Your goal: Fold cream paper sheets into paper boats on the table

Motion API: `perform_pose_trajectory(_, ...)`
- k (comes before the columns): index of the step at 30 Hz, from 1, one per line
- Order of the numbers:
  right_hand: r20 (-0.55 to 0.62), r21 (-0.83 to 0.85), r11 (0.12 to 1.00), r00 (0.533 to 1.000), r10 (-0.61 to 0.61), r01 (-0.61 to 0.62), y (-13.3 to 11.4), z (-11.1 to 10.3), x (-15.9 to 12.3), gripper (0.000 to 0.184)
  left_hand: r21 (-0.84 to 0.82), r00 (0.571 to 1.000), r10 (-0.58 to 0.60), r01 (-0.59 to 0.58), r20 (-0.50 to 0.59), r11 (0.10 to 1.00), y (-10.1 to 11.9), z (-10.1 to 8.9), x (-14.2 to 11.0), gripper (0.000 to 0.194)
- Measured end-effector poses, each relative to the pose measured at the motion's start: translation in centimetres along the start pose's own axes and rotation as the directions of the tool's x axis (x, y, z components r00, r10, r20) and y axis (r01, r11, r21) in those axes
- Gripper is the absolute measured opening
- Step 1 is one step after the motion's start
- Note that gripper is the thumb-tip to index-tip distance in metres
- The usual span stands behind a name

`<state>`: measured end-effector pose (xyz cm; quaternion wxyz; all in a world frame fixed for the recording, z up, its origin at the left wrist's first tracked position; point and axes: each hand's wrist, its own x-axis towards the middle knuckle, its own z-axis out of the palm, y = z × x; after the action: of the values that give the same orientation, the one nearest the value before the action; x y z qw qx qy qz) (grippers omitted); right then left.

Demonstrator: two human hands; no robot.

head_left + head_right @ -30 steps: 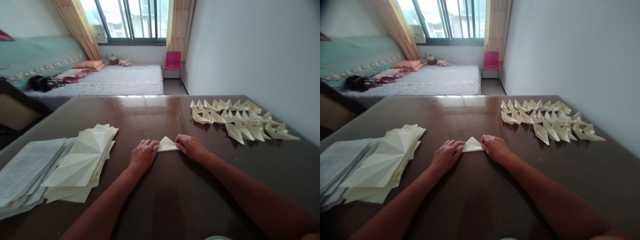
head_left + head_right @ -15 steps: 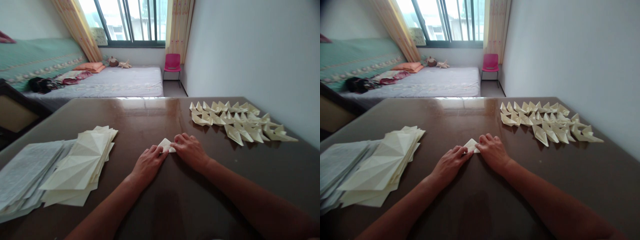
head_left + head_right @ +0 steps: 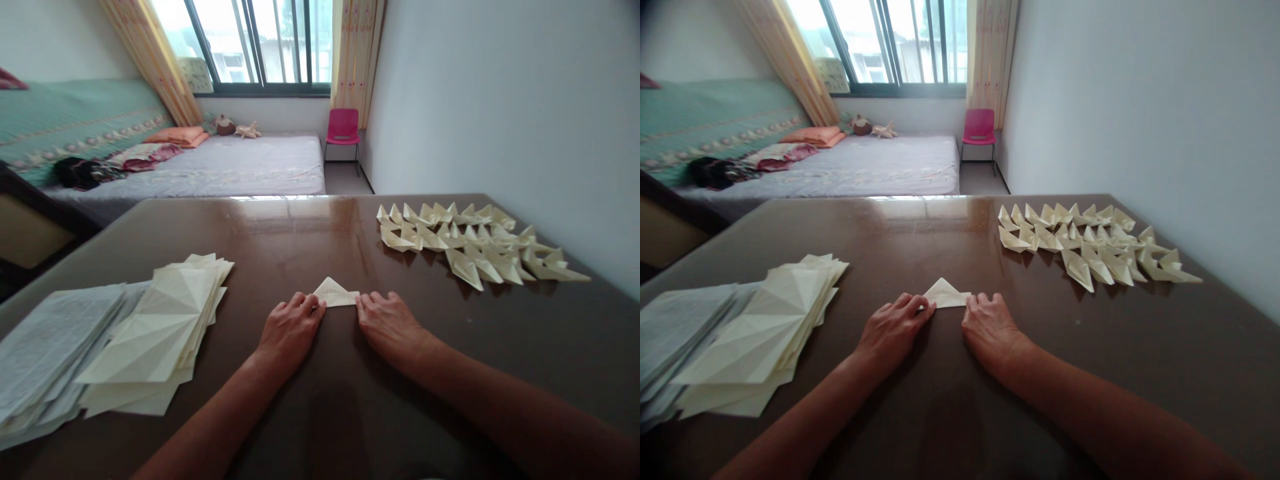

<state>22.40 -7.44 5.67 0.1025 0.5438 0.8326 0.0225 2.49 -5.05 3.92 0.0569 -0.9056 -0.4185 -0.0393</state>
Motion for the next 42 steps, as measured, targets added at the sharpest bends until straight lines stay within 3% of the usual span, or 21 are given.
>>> perform_pose_trajectory(3, 0.013, 0.036, 0.999, 1.000, 0.020, -0.020, 1.0, -0.6, 0.4, 0.021, 0.005, 1.000, -0.017, 0.017, -0.008, 1.000, -0.1, 0.1, 0.0, 0.028)
perform_pose_trajectory(6, -0.129, 0.119, 0.991, 0.989, 0.073, -0.058, 2.5, -0.7, 1.5, 0.018, -0.013, 0.999, -0.010, 0.009, -0.036, 1.000, -0.2, 0.4, -0.1, 0.028)
perform_pose_trajectory(10, -0.178, 0.346, 0.938, 0.983, 0.053, 0.012, 4.3, 0.9, 3.0, 0.034, -0.025, 0.995, -0.035, 0.033, -0.091, 0.999, -0.3, 0.9, -0.2, 0.026)
perform_pose_trajectory(12, -0.196, 0.454, 0.889, 0.980, 0.045, 0.050, 4.7, 2.0, 3.5, 0.033, -0.020, 0.993, -0.044, 0.042, -0.107, 0.999, -0.4, 0.9, -0.2, 0.024)
perform_pose_trajectory(19, -0.265, 0.636, 0.748, 0.964, -0.023, 0.192, 3.4, 3.2, 4.0, 0.019, -0.002, 0.969, -0.006, 0.006, -0.249, 1.000, -0.5, 1.3, -0.2, 0.037)
perform_pose_trajectory(25, -0.385, 0.607, 0.755, 0.923, 0.009, 0.246, 2.5, 3.1, 3.9, 0.015, -0.032, 0.969, 0.045, -0.055, -0.245, 0.998, -0.6, 1.9, 0.0, 0.039)
perform_pose_trajectory(30, -0.319, 0.642, 0.727, 0.947, -0.034, 0.243, 3.0, 3.0, 3.8, 0.005, -0.102, 0.976, 0.040, -0.063, -0.212, 0.993, -0.9, 1.8, 0.2, 0.030)
perform_pose_trajectory(33, -0.244, 0.732, 0.640, 0.967, -0.073, 0.233, 3.6, 2.8, 3.9, 0.014, -0.143, 0.981, 0.076, -0.102, -0.180, 0.984, -1.0, 1.7, 0.2, 0.024)
perform_pose_trajectory(35, -0.224, 0.771, 0.611, 0.975, -0.007, 0.181, 4.0, 2.7, 4.0, 0.021, -0.142, 0.983, 0.102, -0.124, -0.150, 0.982, -1.0, 1.6, 0.1, 0.022)
perform_pose_trajectory(38, -0.262, 0.719, 0.684, 0.959, 0.105, 0.121, 4.1, 2.8, 4.1, 0.022, -0.116, 0.985, 0.125, -0.139, -0.121, 0.983, -1.0, 1.6, 0.0, 0.022)
perform_pose_trajectory(42, -0.276, 0.587, 0.803, 0.958, 0.078, 0.104, 3.4, 2.8, 4.0, 0.023, -0.068, 0.978, 0.172, -0.181, -0.120, 0.981, -0.8, 1.4, -0.1, 0.023)
